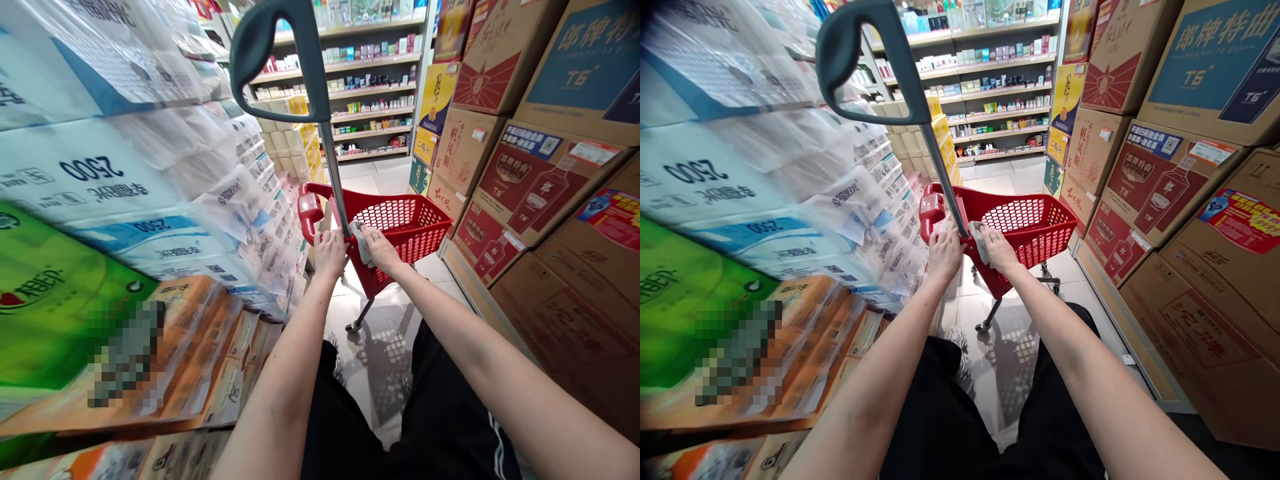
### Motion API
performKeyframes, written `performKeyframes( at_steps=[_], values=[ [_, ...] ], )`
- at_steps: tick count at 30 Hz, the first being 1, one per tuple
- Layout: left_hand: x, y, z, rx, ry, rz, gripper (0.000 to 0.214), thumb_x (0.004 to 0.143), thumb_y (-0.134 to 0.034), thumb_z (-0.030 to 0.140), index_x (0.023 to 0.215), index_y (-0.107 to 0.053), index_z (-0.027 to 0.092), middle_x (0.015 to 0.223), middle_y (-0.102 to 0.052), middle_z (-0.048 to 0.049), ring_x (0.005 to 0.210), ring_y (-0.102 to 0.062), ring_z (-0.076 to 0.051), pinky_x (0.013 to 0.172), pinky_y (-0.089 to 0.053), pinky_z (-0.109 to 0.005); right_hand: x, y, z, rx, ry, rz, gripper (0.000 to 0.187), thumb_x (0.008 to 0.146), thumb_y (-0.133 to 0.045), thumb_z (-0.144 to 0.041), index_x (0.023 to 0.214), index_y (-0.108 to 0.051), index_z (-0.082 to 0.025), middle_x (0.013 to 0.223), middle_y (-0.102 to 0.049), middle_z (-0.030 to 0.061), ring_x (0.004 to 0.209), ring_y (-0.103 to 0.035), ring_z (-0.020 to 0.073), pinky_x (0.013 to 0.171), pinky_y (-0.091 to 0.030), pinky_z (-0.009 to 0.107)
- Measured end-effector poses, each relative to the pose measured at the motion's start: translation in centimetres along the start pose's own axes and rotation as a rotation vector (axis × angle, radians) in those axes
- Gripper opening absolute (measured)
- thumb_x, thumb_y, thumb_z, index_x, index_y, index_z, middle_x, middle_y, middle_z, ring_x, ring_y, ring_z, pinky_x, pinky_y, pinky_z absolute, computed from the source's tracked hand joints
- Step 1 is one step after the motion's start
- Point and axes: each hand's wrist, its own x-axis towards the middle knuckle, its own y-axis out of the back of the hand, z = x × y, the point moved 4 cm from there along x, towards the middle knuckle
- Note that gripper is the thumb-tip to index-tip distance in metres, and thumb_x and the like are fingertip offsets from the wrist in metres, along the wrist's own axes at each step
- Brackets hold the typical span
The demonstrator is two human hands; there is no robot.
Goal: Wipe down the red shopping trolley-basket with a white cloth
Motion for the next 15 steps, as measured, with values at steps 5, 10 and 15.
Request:
performKeyframes(
  at_steps=[5, 10, 15],
  values=[
    [0.8, -0.7, 0.7, -0.017, -0.004, -0.020, 0.041, 0.089, -0.044, 0.025, 0.127, -0.044, 0.009, 0.114, -0.061, -0.0171, 0.110, -0.050, -0.029, 0.105, -0.024, -0.048, 0.7, 0.0, 0.9, -0.058, -0.062, 0.025, 0.053, 0.092, -0.037, -0.020, 0.143, -0.032, -0.006, 0.144, -0.038, 0.0180, 0.136, -0.030, 0.0255, 0.113, -0.027, 0.043],
    [1.4, -1.5, 1.3, -0.012, -0.007, -0.006, 0.041, 0.090, -0.042, 0.027, 0.126, -0.044, 0.009, 0.111, -0.061, -0.0175, 0.110, -0.050, -0.029, 0.105, -0.024, -0.049, -1.8, -1.0, 1.1, -0.025, -0.282, 0.122, 0.054, 0.092, -0.028, -0.015, 0.145, -0.023, -0.004, 0.147, -0.029, 0.0228, 0.135, -0.033, 0.0291, 0.099, -0.044, 0.043],
    [1.6, -1.7, 2.6, -0.021, -0.011, 0.031, 0.041, 0.091, -0.038, 0.026, 0.128, -0.042, 0.008, 0.108, -0.061, -0.0171, 0.109, -0.050, -0.029, 0.103, -0.026, -0.049, -4.5, -2.5, -1.0, 0.131, -0.497, 0.304, 0.044, 0.096, -0.029, -0.027, 0.133, -0.043, -0.010, 0.136, -0.044, 0.0210, 0.127, -0.043, 0.0278, 0.100, -0.042, 0.045]
  ],
)
